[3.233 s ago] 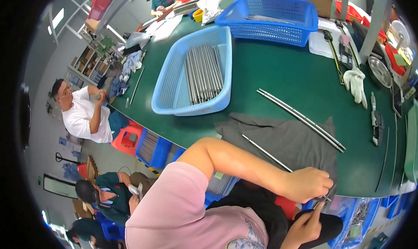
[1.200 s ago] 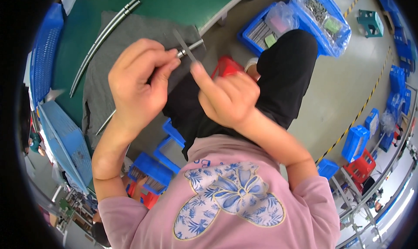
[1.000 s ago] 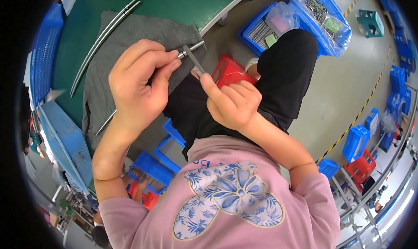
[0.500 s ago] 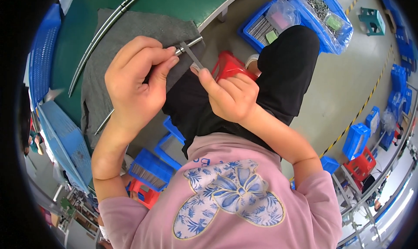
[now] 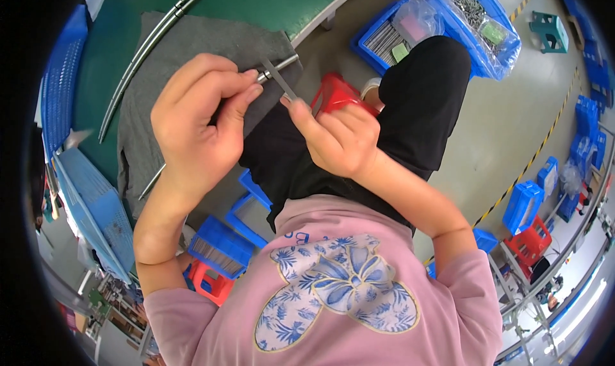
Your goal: The person is filing the end of a long, curved metal rod at an assembly workbench.
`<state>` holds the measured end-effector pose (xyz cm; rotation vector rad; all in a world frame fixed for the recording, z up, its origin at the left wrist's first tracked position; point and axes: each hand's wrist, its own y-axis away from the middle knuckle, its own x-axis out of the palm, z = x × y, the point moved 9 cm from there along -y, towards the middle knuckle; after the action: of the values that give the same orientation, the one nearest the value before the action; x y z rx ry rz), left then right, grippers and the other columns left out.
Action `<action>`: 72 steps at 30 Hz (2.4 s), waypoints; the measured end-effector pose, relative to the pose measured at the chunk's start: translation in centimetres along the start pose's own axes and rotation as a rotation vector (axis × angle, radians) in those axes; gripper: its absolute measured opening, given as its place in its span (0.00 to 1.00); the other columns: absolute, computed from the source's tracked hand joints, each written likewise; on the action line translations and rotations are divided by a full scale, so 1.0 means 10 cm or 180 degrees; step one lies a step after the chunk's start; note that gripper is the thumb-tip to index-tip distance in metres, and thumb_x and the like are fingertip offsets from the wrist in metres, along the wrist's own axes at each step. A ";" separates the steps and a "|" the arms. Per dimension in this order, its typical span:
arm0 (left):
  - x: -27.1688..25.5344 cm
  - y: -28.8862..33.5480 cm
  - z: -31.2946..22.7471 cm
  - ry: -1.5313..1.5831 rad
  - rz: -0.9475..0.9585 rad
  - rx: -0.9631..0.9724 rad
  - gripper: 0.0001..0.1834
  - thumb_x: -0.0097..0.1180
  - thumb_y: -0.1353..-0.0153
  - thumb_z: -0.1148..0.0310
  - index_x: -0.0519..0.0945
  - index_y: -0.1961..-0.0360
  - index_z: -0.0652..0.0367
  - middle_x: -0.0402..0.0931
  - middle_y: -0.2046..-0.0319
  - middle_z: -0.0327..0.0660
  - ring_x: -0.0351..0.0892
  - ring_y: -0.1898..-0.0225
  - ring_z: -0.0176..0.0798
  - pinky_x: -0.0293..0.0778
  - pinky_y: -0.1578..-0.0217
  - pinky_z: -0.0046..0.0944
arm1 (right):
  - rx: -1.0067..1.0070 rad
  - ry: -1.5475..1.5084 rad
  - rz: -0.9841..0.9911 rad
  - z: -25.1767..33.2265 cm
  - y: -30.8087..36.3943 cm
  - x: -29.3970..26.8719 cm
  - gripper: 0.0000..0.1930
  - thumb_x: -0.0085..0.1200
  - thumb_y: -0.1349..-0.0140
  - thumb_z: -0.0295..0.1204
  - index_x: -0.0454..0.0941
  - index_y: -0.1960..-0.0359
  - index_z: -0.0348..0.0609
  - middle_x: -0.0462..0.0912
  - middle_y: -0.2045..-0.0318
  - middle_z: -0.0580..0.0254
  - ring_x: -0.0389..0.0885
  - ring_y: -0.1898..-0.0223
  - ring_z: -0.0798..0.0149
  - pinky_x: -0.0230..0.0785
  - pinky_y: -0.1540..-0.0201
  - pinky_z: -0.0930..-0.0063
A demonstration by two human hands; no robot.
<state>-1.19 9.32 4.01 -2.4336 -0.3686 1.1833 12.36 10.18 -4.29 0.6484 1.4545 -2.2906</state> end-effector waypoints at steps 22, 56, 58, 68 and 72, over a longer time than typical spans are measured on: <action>-0.03 0.04 -0.02 -0.0132 0.0005 0.0004 0.08 0.66 0.54 0.84 0.80 0.73 0.66 0.75 0.75 0.42 0.74 0.77 0.38 0.69 0.76 0.32 | 0.0765 -0.0077 0.0772 0.19 -0.37 -0.34 0.28 0.56 0.61 0.12 0.84 0.52 0.41 0.69 0.87 0.65 0.61 0.89 0.66 0.58 0.81 0.74; -0.05 0.05 0.02 -0.0084 0.0207 -0.0064 0.07 0.65 0.51 0.85 0.80 0.71 0.67 0.75 0.75 0.43 0.73 0.76 0.35 0.68 0.76 0.30 | -0.0031 -0.0049 0.0285 -0.03 0.17 -0.47 0.20 0.57 0.54 0.11 0.79 0.55 0.29 0.68 0.86 0.65 0.66 0.87 0.64 0.64 0.79 0.73; -0.04 0.05 0.02 -0.0088 0.0228 -0.0070 0.07 0.65 0.51 0.84 0.81 0.71 0.67 0.75 0.75 0.43 0.73 0.76 0.35 0.68 0.76 0.30 | 0.0741 -0.0232 0.0191 -0.19 0.10 -0.46 0.25 0.59 0.56 0.15 0.81 0.51 0.38 0.67 0.87 0.70 0.64 0.87 0.67 0.60 0.80 0.75; -0.05 0.05 0.03 -0.0180 0.0302 -0.0035 0.08 0.65 0.51 0.83 0.82 0.68 0.65 0.75 0.74 0.42 0.73 0.76 0.35 0.68 0.76 0.30 | 0.1523 -0.0776 -0.0180 -0.28 -0.30 -0.31 0.17 0.57 0.46 0.16 0.82 0.53 0.37 0.75 0.84 0.65 0.69 0.87 0.73 0.58 0.82 0.80; -0.05 0.06 0.05 -0.0094 0.0112 -0.0184 0.11 0.68 0.59 0.79 0.81 0.72 0.59 0.73 0.76 0.40 0.75 0.76 0.43 0.70 0.76 0.38 | 0.2108 -0.1058 -0.0048 -0.35 -0.26 -0.11 0.11 0.58 0.41 0.21 0.82 0.56 0.35 0.79 0.81 0.65 0.74 0.84 0.77 0.62 0.80 0.83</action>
<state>-1.87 8.70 3.83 -2.4836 -0.3752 1.2409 12.58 14.44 -3.05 0.3842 0.5413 -2.7275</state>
